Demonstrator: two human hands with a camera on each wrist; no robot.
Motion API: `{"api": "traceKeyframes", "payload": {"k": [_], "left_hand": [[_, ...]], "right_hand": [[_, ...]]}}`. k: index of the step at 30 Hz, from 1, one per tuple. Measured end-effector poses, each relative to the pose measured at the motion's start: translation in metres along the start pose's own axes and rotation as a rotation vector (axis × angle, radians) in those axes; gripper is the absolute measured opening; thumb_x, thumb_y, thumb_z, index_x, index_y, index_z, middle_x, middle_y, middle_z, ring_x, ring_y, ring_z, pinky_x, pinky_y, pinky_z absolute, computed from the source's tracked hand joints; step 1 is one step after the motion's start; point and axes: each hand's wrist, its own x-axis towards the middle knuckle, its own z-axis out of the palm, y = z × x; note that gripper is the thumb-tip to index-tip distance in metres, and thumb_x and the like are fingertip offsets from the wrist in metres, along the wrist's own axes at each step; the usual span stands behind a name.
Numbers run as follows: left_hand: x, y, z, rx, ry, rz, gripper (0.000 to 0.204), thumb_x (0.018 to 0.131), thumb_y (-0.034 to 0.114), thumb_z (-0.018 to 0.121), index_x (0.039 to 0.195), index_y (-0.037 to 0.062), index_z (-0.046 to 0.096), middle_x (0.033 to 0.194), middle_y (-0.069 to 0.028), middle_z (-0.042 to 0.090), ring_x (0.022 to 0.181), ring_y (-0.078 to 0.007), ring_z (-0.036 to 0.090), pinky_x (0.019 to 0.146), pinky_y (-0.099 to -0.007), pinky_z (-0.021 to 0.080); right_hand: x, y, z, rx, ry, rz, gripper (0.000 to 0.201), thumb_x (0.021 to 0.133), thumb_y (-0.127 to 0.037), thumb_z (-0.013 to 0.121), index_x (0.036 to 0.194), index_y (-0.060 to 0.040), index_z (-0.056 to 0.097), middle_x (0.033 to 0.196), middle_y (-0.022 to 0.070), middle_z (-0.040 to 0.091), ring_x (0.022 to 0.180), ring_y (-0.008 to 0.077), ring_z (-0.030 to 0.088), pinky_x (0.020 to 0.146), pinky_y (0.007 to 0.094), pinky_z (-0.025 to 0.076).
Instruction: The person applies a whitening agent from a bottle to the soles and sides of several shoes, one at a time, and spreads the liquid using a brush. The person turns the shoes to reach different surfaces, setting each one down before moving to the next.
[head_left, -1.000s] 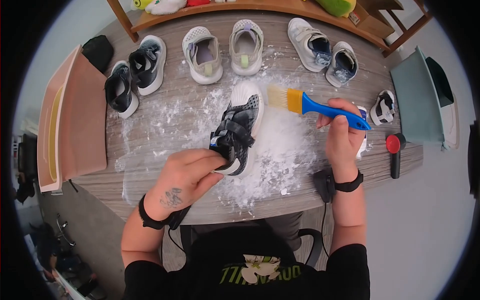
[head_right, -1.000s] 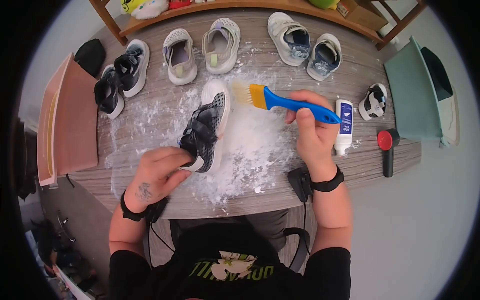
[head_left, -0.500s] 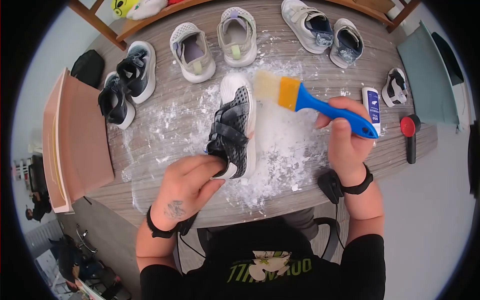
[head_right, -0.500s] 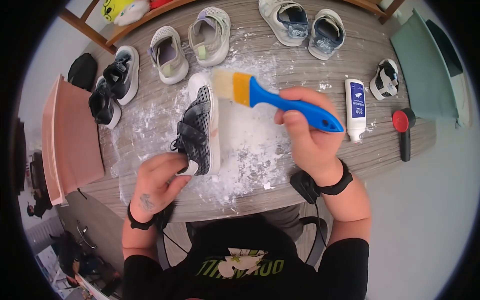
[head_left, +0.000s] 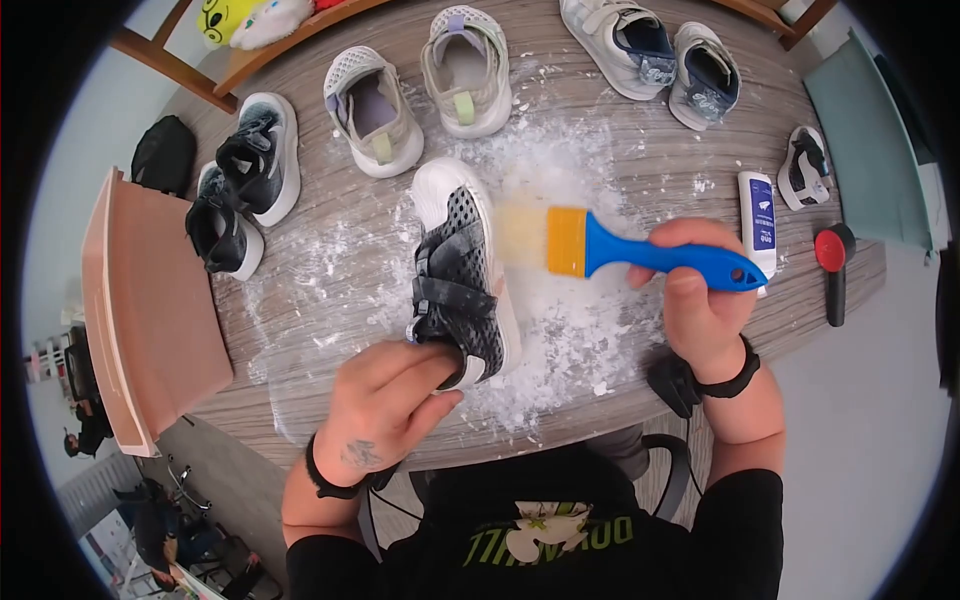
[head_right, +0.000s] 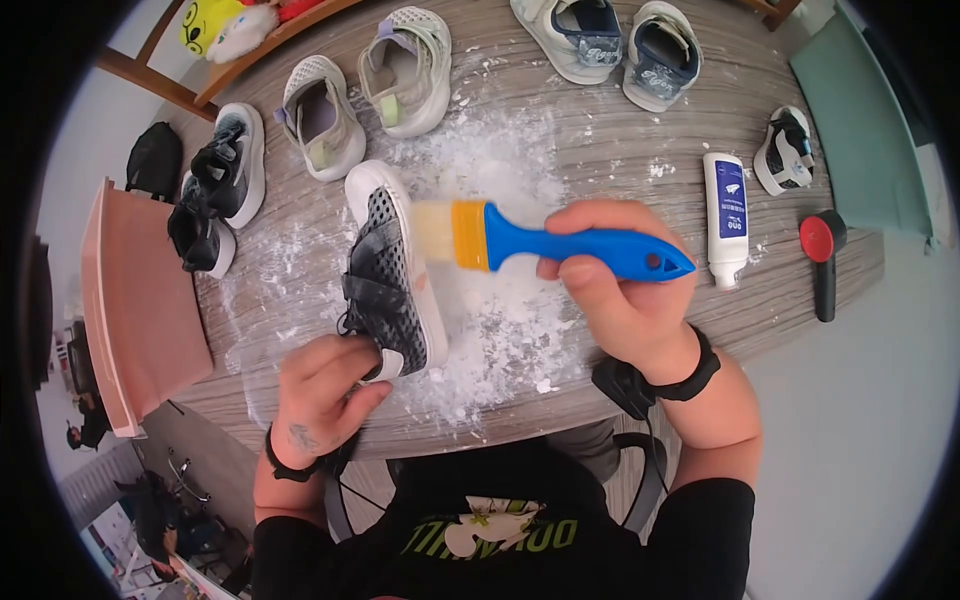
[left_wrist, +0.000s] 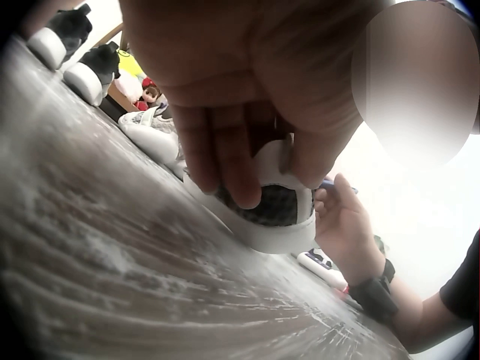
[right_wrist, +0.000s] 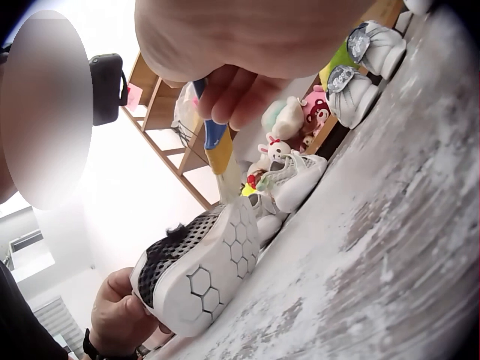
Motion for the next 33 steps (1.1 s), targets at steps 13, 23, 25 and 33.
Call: {"api": "traceKeyframes", "payload": {"k": [13, 23, 25, 33], "left_hand": [[-0.007, -0.007, 0.002, 0.008, 0.037, 0.06, 0.033, 0.076, 0.013, 0.079, 0.106, 0.0032, 0.068, 0.1, -0.0103, 0.068, 0.081, -0.0293, 0.066, 0.07, -0.0376, 0.053], [-0.007, -0.005, -0.001, 0.016, 0.036, 0.099, 0.035, 0.077, 0.014, 0.077, 0.108, 0.0027, 0.065, 0.1, -0.0105, 0.066, 0.079, -0.0289, 0.065, 0.069, -0.0382, 0.052], [-0.006, -0.007, -0.002, 0.023, 0.034, 0.117, 0.035, 0.077, 0.014, 0.076, 0.108, 0.0028, 0.065, 0.101, -0.0105, 0.065, 0.078, -0.0286, 0.065, 0.068, -0.0379, 0.052], [-0.004, -0.01, -0.003, 0.039, 0.004, 0.14, 0.033, 0.076, 0.013, 0.076, 0.105, 0.0029, 0.065, 0.1, -0.0097, 0.065, 0.073, -0.0265, 0.063, 0.066, -0.0361, 0.051]], "right_hand": [[0.001, 0.022, -0.014, 0.042, 0.073, 0.018, 0.048, 0.094, -0.04, 0.068, 0.11, 0.0044, 0.059, 0.084, 0.0119, 0.064, 0.07, 0.0179, 0.065, 0.065, 0.0309, 0.053], [0.009, 0.03, -0.019, 0.156, 0.126, 0.108, 0.049, 0.093, -0.04, 0.069, 0.114, 0.0032, 0.058, 0.077, 0.0102, 0.065, 0.068, 0.0188, 0.064, 0.064, 0.0322, 0.053], [0.009, 0.03, -0.02, 0.162, 0.136, 0.123, 0.049, 0.093, -0.04, 0.069, 0.114, 0.003, 0.058, 0.076, 0.01, 0.064, 0.068, 0.0188, 0.064, 0.064, 0.0321, 0.053], [0.008, 0.027, -0.022, 0.163, 0.141, 0.13, 0.049, 0.095, -0.043, 0.066, 0.115, 0.0003, 0.055, 0.075, 0.0107, 0.064, 0.068, 0.0195, 0.063, 0.064, 0.0327, 0.053]]}}
